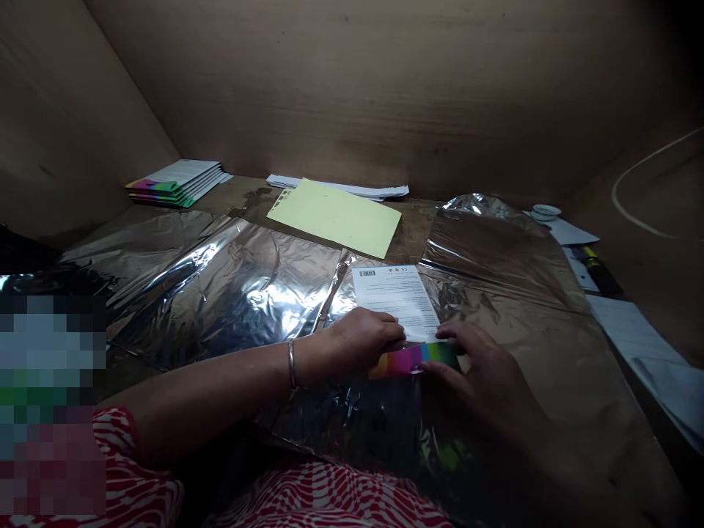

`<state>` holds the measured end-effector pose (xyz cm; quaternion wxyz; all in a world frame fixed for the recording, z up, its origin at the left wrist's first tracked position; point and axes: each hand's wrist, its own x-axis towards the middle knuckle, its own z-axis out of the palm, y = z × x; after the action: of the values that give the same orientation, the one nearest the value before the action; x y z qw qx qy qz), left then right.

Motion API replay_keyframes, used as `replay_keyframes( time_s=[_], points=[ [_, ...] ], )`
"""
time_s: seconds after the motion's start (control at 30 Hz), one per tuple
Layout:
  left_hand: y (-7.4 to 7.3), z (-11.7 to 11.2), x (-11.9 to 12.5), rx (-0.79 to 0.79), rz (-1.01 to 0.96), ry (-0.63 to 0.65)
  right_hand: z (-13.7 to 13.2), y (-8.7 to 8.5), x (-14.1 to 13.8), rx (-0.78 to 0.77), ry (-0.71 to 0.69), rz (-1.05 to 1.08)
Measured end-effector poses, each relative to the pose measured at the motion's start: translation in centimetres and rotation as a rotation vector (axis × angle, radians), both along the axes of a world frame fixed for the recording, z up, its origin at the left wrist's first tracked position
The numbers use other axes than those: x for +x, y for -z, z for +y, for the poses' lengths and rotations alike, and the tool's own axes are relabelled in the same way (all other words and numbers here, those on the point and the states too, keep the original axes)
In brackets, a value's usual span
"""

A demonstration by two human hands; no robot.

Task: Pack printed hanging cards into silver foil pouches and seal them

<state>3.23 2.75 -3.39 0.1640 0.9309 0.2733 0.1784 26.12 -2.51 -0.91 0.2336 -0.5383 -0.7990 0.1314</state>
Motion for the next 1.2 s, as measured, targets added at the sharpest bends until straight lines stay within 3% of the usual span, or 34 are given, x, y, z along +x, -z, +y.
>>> replay_keyframes(
  time_s=[0.13,0.27,0.43,0.57,0.77,1.0,1.1,1.2],
  points=[
    [0.0,-0.1,0.0,-0.003,0.006,-0.018,-0.8,1.0,-0.5,0.257,-0.221,-0.134],
    [0.1,-0.1,0.1,0.020,-0.019,-0.023,-2.1,1.8,-0.7,0.341,-0.313,-0.241],
    [0.2,0.0,0.0,0.015,-0.032,-0.021,-1.4,2.0,-0.4,0.311,-0.288,-0.286],
    [-0.2,-0.1,-0.2,0.014,-0.040,-0.014,-0.7,0.8,0.2,0.134,-0.241,-0.230],
    [-0.4,-0.2,-0.1,0.023,-0.037,-0.022,-1.1,-1.2,-1.0,0.080,-0.513,-0.186],
    [-0.4,-0.1,-0.5,-0.016,-0.029,0.014,1.3,-1.4,-1.5,-0.407,-0.257,-0.032],
    [-0.4,0.0,-0.7,-0.049,-0.025,0.055,2.0,-1.3,-1.8,-0.333,-0.183,-0.137],
    [-0.2,0.1,-0.6,-0.038,-0.015,0.054,1.2,-0.8,-2.0,-0.069,-0.192,-0.178]
  ],
)
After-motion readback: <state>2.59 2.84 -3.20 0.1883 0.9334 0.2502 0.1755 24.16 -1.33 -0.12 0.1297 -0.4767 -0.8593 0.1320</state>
